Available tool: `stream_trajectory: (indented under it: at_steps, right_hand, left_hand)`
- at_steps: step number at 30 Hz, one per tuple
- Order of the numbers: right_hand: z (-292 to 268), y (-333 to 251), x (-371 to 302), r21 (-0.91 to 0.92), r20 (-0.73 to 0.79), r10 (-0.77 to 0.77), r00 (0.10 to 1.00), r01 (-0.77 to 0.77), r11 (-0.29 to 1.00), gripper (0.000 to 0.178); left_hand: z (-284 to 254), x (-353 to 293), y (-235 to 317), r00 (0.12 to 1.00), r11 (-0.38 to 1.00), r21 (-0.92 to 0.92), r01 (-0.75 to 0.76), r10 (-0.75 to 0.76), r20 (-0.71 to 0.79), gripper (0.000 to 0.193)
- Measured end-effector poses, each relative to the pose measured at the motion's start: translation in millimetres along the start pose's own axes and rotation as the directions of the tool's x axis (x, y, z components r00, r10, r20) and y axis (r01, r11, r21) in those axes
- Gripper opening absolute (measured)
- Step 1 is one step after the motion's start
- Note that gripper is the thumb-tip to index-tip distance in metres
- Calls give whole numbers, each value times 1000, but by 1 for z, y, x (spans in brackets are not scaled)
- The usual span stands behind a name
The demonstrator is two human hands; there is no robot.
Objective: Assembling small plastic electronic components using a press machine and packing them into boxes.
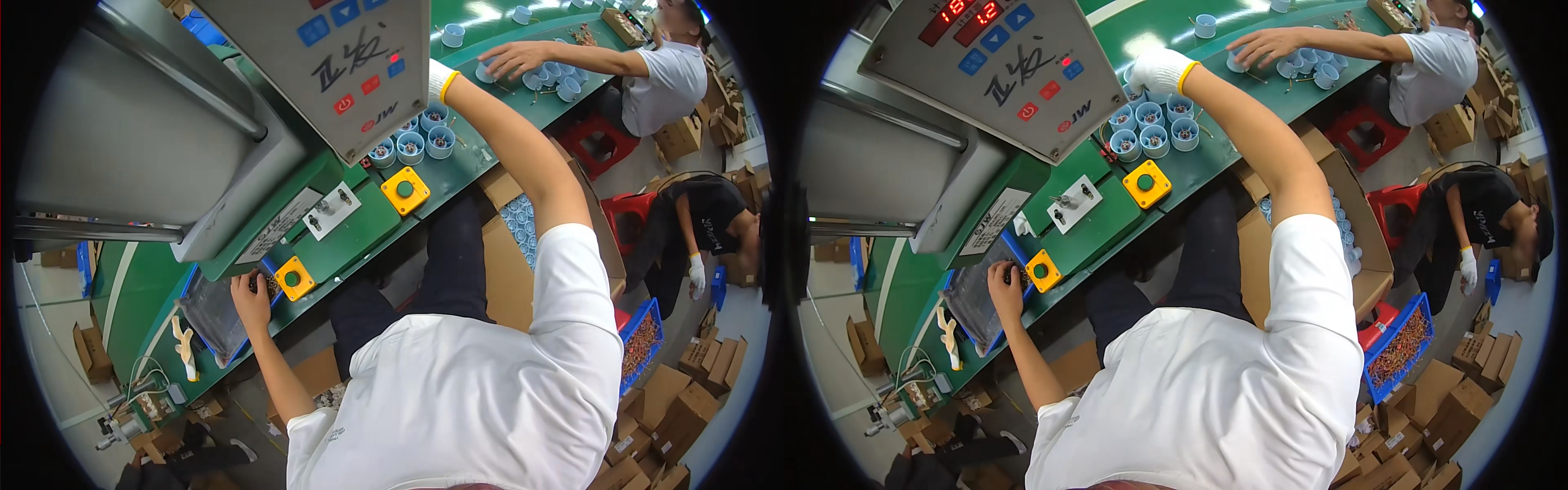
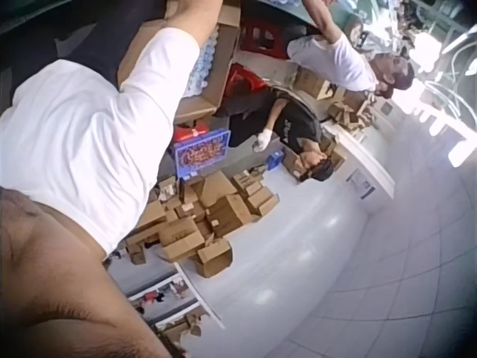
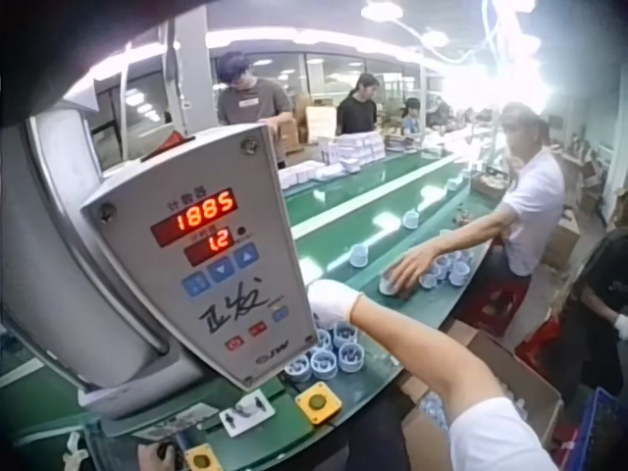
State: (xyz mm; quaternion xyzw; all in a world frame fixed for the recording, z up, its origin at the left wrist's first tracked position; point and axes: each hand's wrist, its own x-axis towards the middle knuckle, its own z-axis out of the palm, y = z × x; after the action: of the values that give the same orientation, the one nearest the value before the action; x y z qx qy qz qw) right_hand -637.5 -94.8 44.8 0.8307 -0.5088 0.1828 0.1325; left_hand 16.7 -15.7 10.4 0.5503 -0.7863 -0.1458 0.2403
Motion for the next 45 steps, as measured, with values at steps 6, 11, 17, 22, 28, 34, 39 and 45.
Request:
stream_trajectory:
  at_steps: [6,11,17,22,28,34,39,45]
  right_hand:
    - [-53,-21,-18,39,143,17,990,-23,999,33]
    - [-124,23,-118,47,-29,758,651,-757,652,33]
    - [-111,38,-148,39,148,882,448,-893,448,47]
    - [-82,24,-159,190,72,820,568,-815,548,37]
    - [-156,-127,-125,583,-51,881,471,-702,409,35]
    - [-149,-285,-86,839,221,765,604,-518,166,41]
    - [-109,-320,-51,373,-103,735,671,-659,654,32]
    - [-112,-338,-45,442,-107,731,674,-627,642,56]
  left_hand:
    - [2,-5,-7,1000,1000,4,3,-3,10,21]
    - [0,2,5,999,999,44,16,-18,32,25]
    - [2,-2,5,999,996,76,37,-39,26,17]
    - [1,-3,4,994,994,48,98,-100,41,16]
    - [-5,3,25,998,998,-40,45,-43,55,14]
    - [11,3,-14,995,996,7,-87,87,40,13]
    - [2,-5,-2,996,996,-57,-61,65,65,15]
    - [-20,-4,-10,970,994,-84,-66,84,229,17]
